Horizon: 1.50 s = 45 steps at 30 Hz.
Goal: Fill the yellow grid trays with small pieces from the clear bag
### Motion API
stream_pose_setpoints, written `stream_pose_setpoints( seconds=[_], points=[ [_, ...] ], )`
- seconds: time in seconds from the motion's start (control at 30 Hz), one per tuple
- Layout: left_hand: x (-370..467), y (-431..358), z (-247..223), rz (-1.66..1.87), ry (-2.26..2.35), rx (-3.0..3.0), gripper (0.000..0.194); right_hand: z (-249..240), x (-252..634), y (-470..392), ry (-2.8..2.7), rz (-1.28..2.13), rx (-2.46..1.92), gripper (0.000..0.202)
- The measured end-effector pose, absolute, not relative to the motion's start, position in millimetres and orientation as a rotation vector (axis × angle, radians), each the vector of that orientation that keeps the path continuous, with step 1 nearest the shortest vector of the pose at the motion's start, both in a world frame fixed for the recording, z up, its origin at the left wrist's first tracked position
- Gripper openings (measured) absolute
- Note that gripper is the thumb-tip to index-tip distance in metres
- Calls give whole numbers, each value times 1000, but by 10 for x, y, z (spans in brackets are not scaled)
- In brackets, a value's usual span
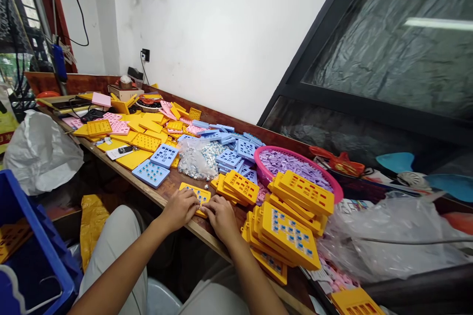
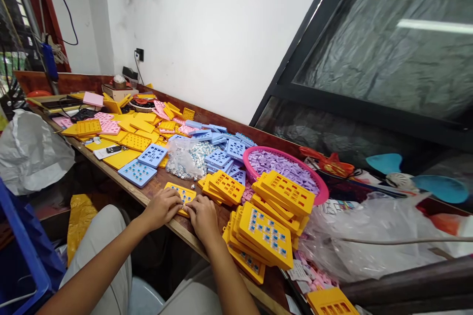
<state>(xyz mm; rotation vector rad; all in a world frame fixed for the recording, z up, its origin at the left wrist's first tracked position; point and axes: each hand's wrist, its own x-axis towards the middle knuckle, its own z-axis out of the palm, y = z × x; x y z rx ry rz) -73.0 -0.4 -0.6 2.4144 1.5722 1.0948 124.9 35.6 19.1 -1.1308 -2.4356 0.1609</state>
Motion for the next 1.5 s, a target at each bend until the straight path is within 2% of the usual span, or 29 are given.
stream_pose_setpoints(
  seconds=[0.23, 0.37, 0.5, 0.67, 0.83, 1.0, 1.07, 1.23, 1.5],
  points=[
    [-602, -177, -12, 879, 1784, 2672, 19, 163, 1246, 67, -2626, -374, -1072, 29],
    [-451, -300, -63, 788, 1909, 2742, 28, 236, 1227, -42, -2697, -482, -1071, 33],
    [-358, -309, -47, 643, 1831, 2831, 30, 342, 1154, -50, -2820, -530, -1064, 23],
    [-378, -348, -38, 671, 1806, 2768, 33, 340, 1102, -92, -2864, -557, -1053, 24],
    [-674, -358, -76, 917, 1775, 2594, 36, 324, 1106, -159, -2818, -528, -1084, 28],
    [-1081, -211, -170, 1034, 1940, 2424, 64, 324, 1130, -158, -2770, -437, -1108, 29],
    [-1155, -179, -214, 1005, 1955, 2401, 68, 294, 1163, -140, -2714, -350, -1136, 32],
    [-1153, -195, -292, 1000, 1947, 2392, 62, 169, 1235, -126, -2489, -152, -1269, 44],
    [-1130, -198, -215, 994, 1875, 2403, 51, 35, 1240, -193, -2417, -175, -1315, 47]
  ],
)
